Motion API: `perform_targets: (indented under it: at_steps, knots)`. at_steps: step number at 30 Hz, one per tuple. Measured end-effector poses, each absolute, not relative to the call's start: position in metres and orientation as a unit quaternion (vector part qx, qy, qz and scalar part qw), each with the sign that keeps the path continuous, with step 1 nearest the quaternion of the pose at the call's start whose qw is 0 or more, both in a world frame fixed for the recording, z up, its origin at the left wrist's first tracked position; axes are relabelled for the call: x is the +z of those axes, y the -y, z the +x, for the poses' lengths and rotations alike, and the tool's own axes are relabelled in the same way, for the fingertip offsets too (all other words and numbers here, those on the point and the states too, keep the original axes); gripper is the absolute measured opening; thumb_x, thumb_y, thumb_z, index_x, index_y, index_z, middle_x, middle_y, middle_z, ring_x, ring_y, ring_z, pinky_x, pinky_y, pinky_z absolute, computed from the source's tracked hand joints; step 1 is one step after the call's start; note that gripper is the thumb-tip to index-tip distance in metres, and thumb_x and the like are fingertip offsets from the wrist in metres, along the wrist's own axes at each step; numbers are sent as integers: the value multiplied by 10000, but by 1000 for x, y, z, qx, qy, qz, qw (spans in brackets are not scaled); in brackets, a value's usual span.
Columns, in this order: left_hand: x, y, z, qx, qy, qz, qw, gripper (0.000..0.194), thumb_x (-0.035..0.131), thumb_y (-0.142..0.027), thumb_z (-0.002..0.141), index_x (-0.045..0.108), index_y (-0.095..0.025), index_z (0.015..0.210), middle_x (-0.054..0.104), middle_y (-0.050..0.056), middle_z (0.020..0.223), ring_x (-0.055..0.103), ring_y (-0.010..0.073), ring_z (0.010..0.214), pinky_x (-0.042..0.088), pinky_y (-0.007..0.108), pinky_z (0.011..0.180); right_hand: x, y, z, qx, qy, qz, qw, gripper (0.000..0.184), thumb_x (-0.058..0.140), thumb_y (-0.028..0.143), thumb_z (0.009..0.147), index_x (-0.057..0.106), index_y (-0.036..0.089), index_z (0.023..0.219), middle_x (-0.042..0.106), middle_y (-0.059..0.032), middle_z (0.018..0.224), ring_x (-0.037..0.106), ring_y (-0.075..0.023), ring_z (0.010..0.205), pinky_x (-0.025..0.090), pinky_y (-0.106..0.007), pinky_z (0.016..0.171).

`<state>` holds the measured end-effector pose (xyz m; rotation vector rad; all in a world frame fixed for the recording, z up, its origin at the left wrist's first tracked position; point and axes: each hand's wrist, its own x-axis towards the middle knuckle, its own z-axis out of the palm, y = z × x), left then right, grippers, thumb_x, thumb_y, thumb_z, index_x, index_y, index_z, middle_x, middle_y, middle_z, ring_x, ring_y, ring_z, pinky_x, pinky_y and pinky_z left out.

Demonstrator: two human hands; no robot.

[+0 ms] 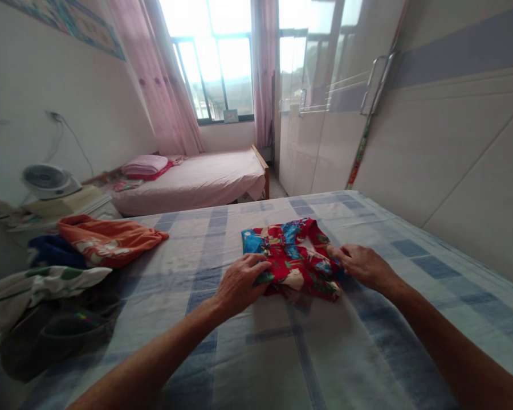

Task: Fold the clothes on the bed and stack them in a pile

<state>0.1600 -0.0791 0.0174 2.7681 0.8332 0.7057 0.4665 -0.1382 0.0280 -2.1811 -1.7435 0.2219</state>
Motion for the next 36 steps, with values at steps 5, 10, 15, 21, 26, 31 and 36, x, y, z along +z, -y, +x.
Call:
perform_targets:
  at_steps: [5, 10, 15, 21, 26, 31, 36]
  knots:
    - [18, 78, 167, 265, -342, 896, 98, 152, 573, -216, 807, 668, -227, 924, 645, 16, 993, 562, 180, 943, 455, 295, 838, 30, 159, 451, 88, 683, -707, 161, 529, 491, 603, 774, 605, 235, 1137, 602, -82, 1186, 588, -245, 1024, 475, -339, 822]
    - [25, 77, 171, 275, -401, 867, 107, 169, 519, -260, 847, 683, -235, 814, 660, -5, 950, 592, 156, 879, 451, 260, 740, 26, 168, 428, -2, 769, -625, 132, 560, 566, 522, 760, 484, 322, 1276, 417, -59, 1409, 408, -284, 1257, 391, -460, 940]
    - [27, 77, 173, 275, -422, 856, 117, 162, 529, -251, 834, 681, -233, 781, 664, -9, 962, 597, 146, 874, 445, 242, 722, 11, 161, 422, -153, 763, -613, 139, 431, 570, 306, 774, 534, 243, 1199, 507, -91, 1320, 376, -290, 1272, 327, -464, 964]
    - [23, 75, 173, 337, -390, 849, 116, 168, 509, -252, 856, 676, -237, 852, 652, 0, 996, 584, 159, 897, 462, 277, 776, 30, 133, 405, -222, 769, -591, 100, 132, 524, 206, 800, 602, 187, 905, 648, -102, 968, 546, -249, 1001, 331, -392, 895]
    - [15, 80, 171, 363, -296, 883, 35, 206, 481, -197, 869, 648, -222, 987, 605, 45, 1044, 530, 185, 956, 450, 322, 843, 41, 120, 423, -331, 742, -568, 132, 183, 420, 162, 862, 594, 192, 907, 628, -95, 996, 516, -242, 1037, 242, -427, 991]
    - [-3, 87, 171, 254, -204, 945, -24, 204, 429, -190, 904, 618, -204, 981, 591, 55, 968, 509, 183, 898, 430, 325, 790, 7, 135, 450, -280, 762, -574, 110, 213, 406, 107, 840, 593, 190, 902, 632, -84, 963, 543, -222, 994, 271, -414, 973]
    - [-10, 89, 166, 206, -189, 960, -26, 172, 440, -186, 893, 612, -186, 885, 582, 51, 893, 496, 181, 848, 413, 324, 759, -8, 149, 452, -253, 742, -608, 127, 212, 436, 133, 818, 600, 193, 939, 637, -85, 995, 546, -243, 999, 292, -437, 951]
